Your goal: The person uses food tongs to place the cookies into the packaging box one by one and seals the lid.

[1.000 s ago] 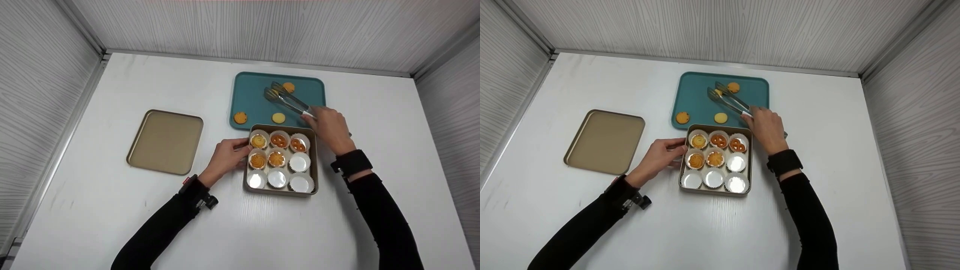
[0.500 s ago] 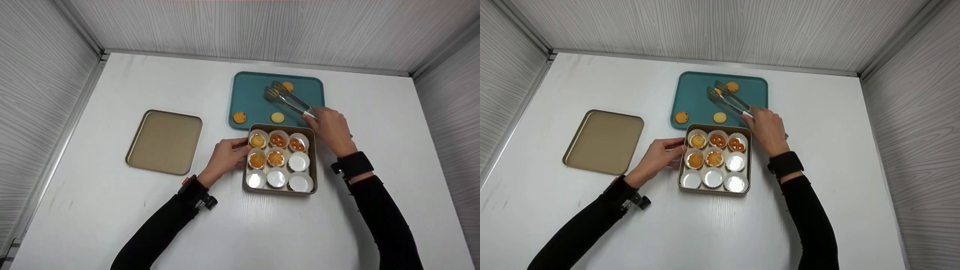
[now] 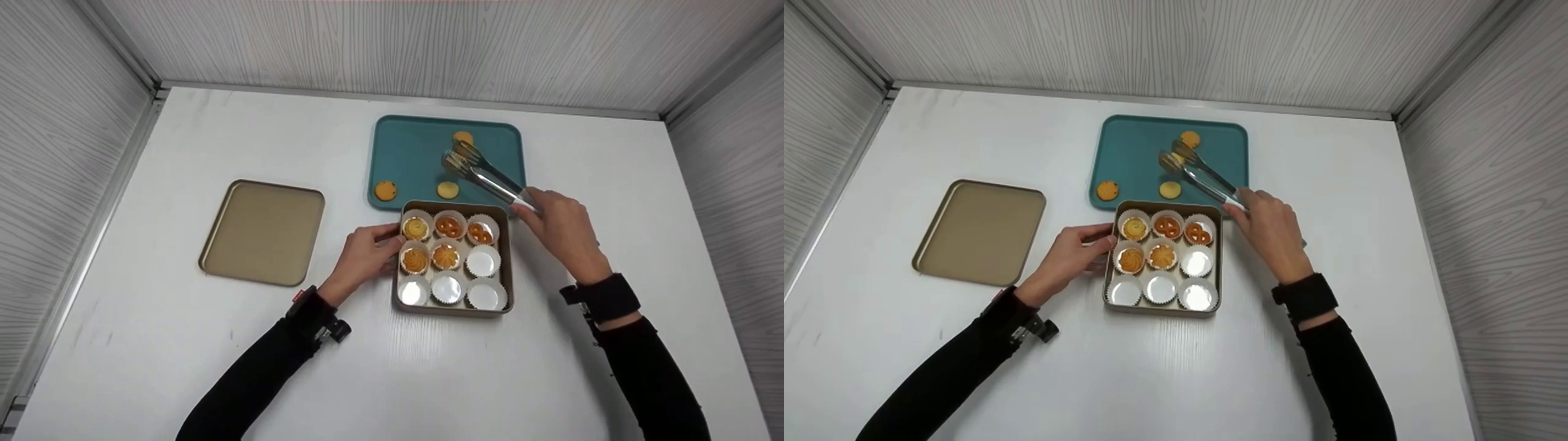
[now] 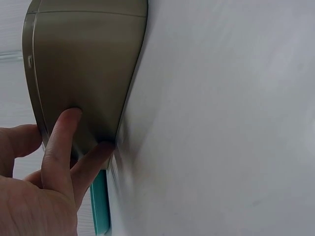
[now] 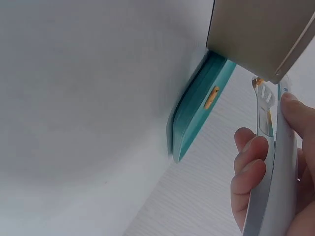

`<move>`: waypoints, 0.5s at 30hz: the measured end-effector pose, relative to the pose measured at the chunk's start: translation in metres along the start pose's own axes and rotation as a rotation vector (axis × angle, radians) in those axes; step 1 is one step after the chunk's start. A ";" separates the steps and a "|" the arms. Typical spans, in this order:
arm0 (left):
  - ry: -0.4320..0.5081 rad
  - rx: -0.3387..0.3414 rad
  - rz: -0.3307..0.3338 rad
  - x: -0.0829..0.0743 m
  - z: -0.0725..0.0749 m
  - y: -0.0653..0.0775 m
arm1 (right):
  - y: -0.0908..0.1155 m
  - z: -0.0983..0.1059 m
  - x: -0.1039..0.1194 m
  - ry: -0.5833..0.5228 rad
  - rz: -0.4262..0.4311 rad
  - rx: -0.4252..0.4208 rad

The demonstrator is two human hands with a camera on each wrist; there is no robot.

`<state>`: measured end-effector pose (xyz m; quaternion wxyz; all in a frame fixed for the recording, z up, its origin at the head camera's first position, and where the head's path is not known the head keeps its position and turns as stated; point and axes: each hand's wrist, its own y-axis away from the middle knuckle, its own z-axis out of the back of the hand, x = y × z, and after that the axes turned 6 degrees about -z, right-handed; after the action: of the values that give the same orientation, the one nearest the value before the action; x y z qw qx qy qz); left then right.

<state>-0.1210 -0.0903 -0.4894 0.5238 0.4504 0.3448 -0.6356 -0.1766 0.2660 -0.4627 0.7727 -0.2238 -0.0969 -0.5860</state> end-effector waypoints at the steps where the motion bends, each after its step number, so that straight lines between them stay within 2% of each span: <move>1: 0.003 0.000 0.003 0.000 0.000 0.000 | 0.004 0.001 -0.001 0.002 0.003 -0.002; 15: 0.034 -0.010 0.023 0.000 -0.002 0.000 | 0.053 0.024 -0.003 0.037 0.074 -0.051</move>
<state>-0.1205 -0.0887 -0.4899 0.5271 0.4625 0.3516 -0.6201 -0.1242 0.2911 -0.4556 0.7895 -0.2361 -0.0591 -0.5635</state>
